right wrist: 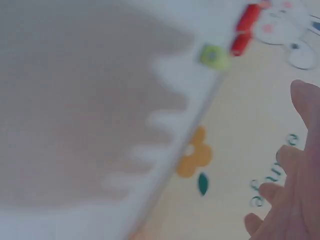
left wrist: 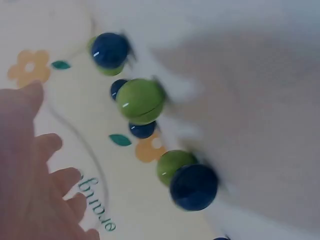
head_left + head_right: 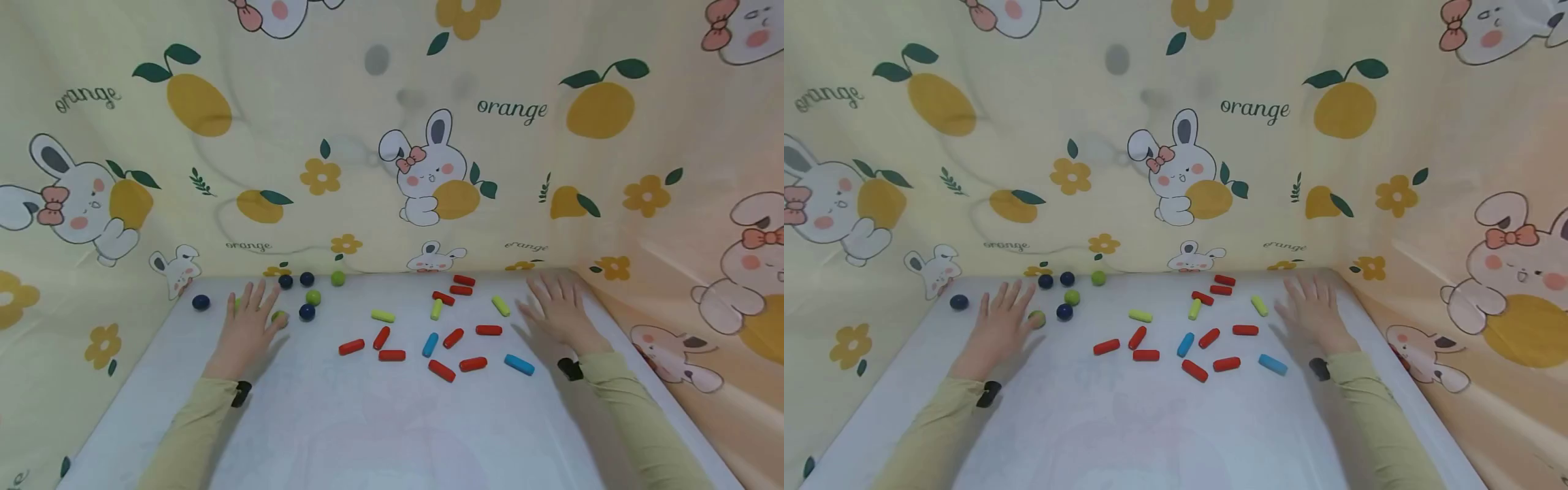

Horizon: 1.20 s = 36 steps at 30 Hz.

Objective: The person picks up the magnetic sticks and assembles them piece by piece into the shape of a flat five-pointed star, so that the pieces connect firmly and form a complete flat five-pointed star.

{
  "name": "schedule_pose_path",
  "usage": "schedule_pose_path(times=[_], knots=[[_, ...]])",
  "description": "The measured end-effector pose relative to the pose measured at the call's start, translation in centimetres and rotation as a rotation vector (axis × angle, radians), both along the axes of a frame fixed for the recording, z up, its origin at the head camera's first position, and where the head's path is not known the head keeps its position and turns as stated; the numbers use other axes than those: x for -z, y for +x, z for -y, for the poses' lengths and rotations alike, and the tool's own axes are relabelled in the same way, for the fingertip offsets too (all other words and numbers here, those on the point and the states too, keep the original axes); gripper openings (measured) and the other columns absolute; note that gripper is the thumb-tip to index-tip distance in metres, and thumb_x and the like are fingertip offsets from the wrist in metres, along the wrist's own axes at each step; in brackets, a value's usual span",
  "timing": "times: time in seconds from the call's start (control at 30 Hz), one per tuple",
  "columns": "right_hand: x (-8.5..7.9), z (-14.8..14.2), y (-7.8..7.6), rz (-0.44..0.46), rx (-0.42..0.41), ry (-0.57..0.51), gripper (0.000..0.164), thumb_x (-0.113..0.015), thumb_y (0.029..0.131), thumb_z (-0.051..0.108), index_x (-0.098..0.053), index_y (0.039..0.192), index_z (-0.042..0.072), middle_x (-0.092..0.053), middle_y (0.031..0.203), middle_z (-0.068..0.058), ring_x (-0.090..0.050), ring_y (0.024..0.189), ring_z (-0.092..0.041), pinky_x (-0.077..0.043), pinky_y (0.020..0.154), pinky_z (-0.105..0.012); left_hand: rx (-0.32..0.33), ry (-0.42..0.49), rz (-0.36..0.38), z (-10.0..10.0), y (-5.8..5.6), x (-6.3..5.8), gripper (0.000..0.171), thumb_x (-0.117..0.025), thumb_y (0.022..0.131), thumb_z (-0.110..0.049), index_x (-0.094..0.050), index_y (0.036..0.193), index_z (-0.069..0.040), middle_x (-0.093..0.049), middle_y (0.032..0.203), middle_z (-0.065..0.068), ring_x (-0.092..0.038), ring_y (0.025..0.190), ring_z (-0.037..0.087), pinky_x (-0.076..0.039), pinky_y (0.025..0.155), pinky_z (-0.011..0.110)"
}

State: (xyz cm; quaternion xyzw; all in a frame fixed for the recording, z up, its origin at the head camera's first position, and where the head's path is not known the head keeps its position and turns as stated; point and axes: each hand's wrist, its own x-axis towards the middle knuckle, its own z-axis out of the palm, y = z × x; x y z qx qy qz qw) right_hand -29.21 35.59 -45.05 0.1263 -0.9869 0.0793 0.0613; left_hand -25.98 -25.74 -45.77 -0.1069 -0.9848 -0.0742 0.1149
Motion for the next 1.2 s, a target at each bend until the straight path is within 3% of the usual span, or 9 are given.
schedule_pose_path(times=[0.17, 0.33, 0.47, 0.6, 0.83, 1.07, 1.2], knots=[[-1.7, 0.7, -0.3, 0.054, -0.023, -0.253, 0.081, -0.05, 0.097, 0.046, -0.012, 0.15, -0.002, -0.007, 0.151, -0.033, -0.005, 0.135, -0.055, -0.006, 0.103, -0.072, 0.051, 0.185, -0.012, 0.4, 0.0, -1.8, 0.068, -0.039, 0.1, -0.048, -0.024, 0.15, -0.004, -0.009, 0.155, 0.025, -0.006, 0.14, 0.045, -0.006, 0.109, 0.063], [-3.6, 2.3, 0.3, 0.075, -0.027, -0.526, 0.077, -0.053, 0.098, 0.04, -0.014, 0.15, -0.001, -0.027, 0.147, -0.03, -0.023, 0.133, -0.049, -0.022, 0.104, -0.066, 0.061, 0.372, -0.01, 0.1, 0.5, -3.8, 0.066, -0.043, 0.1, -0.045, -0.022, 0.152, -0.01, -0.011, 0.157, 0.02, -0.012, 0.14, 0.044, -0.017, 0.107, 0.063], [-4.7, 4.1, 1.2, 0.079, -0.063, -0.666, 0.064, -0.052, 0.099, 0.032, -0.025, 0.148, 0.0, -0.041, 0.138, -0.027, -0.038, 0.126, -0.045, -0.034, 0.1, -0.061, 0.082, 0.476, -0.046, -0.4, 0.9, -4.7, 0.062, -0.048, 0.1, -0.041, -0.03, 0.149, -0.008, -0.023, 0.153, 0.02, -0.023, 0.137, 0.042, -0.026, 0.105, 0.062], [-5.2, 6.3, 2.5, 0.155, -0.075, -0.728, 0.059, -0.051, 0.099, 0.037, -0.032, 0.146, 0.006, -0.047, 0.137, -0.021, -0.044, 0.124, -0.041, -0.039, 0.097, -0.059, 0.144, 0.598, -0.066, -1.2, 1.7, -4.9, 0.053, -0.053, 0.099, -0.031, -0.041, 0.142, -0.002, -0.039, 0.144, 0.021, -0.037, 0.13, 0.04, -0.038, 0.099, 0.057], [-3.7, 10.9, 4.7, 0.28, -0.164, -0.885, 0.047, -0.054, 0.099, 0.026, -0.041, 0.141, 0.009, -0.05, 0.134, -0.019, -0.051, 0.118, -0.037, -0.043, 0.095, -0.055, 0.196, 0.842, 0.101, -3.4, 3.8, -3.7, 0.047, -0.056, 0.098, -0.026, -0.046, 0.138, -0.003, -0.046, 0.139, 0.018, -0.046, 0.124, 0.038, -0.042, 0.097, 0.053], [-0.8, 15.5, 7.3, 0.459, -0.214, -0.964, 0.042, -0.057, 0.097, 0.02, -0.047, 0.137, 0.01, -0.054, 0.132, -0.014, -0.053, 0.117, -0.036, -0.044, 0.097, -0.051, 0.2, 0.912, 0.274, -5.8, 5.2, -1.5, 0.047, -0.06, 0.096, -0.026, -0.048, 0.136, -0.004, -0.048, 0.138, 0.017, -0.047, 0.124, 0.036, -0.042, 0.098, 0.052], [0.3, 17.9, 8.2, 0.499, -0.302, -0.956, 0.039, -0.057, 0.097, 0.018, -0.05, 0.135, 0.009, -0.056, 0.128, -0.015, -0.055, 0.114, -0.032, -0.048, 0.094, -0.043, 0.173, 0.922, 0.344, -6.7, 5.2, -0.1, 0.05, -0.064, 0.093, -0.024, -0.048, 0.137, -0.006, -0.048, 0.138, 0.015, -0.047, 0.124, 0.035, -0.042, 0.099, 0.049]])
